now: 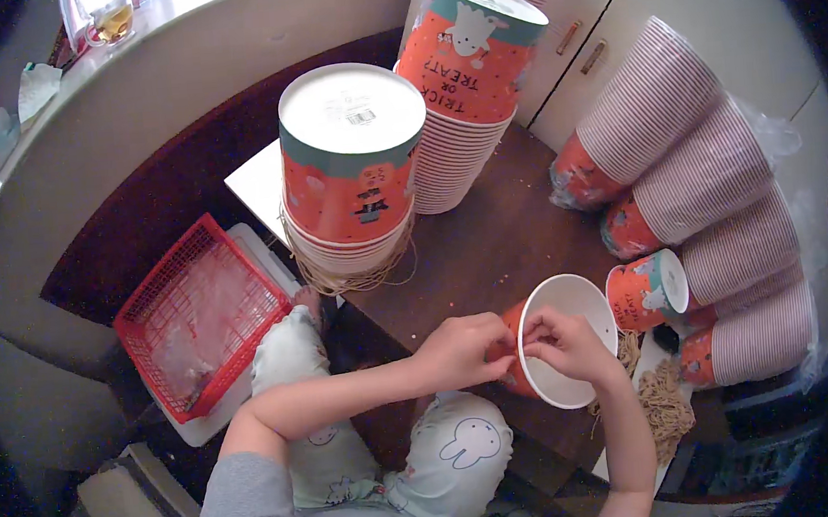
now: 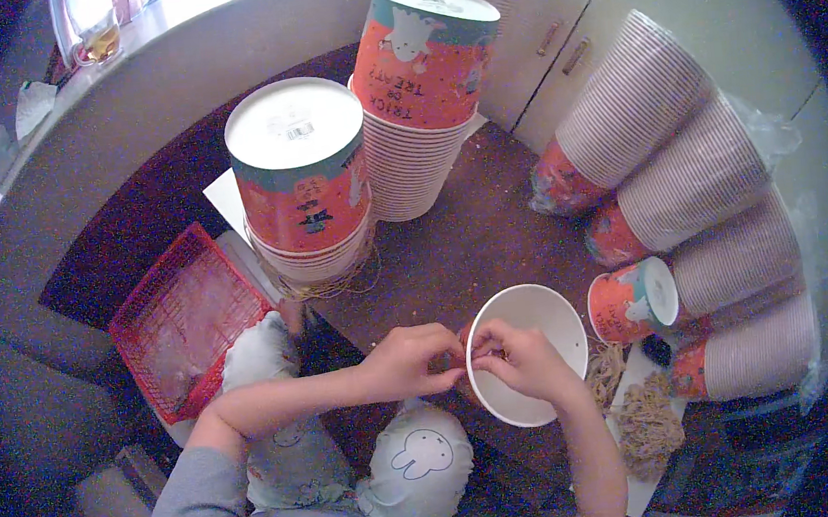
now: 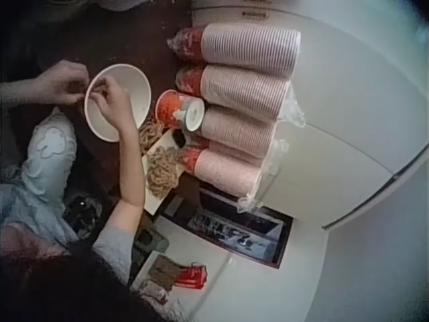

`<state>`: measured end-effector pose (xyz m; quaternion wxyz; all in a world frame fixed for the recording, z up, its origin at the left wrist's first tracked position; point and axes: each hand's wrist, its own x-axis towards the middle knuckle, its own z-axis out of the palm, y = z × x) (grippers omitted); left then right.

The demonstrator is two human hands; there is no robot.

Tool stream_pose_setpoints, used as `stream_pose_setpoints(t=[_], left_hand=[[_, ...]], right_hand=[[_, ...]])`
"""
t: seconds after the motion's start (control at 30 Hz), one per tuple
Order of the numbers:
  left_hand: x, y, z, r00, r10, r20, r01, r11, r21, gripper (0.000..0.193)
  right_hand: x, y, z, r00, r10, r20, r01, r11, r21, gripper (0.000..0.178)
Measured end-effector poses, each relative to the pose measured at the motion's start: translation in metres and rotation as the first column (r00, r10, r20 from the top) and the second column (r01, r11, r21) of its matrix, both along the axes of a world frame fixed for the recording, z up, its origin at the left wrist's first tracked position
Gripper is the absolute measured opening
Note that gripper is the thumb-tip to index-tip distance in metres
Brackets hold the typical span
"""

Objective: Tie string handles through holes in paper cups and stack the finished products.

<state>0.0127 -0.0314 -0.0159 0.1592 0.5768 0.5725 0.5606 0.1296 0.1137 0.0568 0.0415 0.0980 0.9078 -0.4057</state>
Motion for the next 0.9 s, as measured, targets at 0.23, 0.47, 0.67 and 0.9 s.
stream_pose_setpoints(t=[0.23, 0.47, 0.67, 0.9], left_hand=[[0.006, 0.001, -0.002, 0.984, 0.094, -0.15, -0.087, 0.995, 0.054, 0.015], [0.007, 0.002, -0.001, 0.969, 0.12, -0.216, -0.089, 0.985, 0.146, 0.014], [0.002, -0.004, -0.001, 0.99, 0.048, -0.131, -0.043, 0.998, 0.04, 0.013], [-0.012, -0.007, 0.001, 0.909, -0.153, 0.388, 0.186, 0.981, -0.05, 0.006]], right_hand=[[-0.001, 0.0, 0.0, 1.0, -0.006, 0.017, 0.007, 1.0, -0.023, 0.02], [0.003, 0.003, -0.005, 1.0, -0.002, -0.013, 0.001, 0.996, -0.092, 0.022], [0.011, 0.009, -0.006, 0.993, 0.052, 0.106, -0.025, 0.971, -0.238, 0.033], [0.021, 0.014, -0.006, 0.99, 0.051, 0.132, 0.001, 0.932, -0.363, 0.036]])
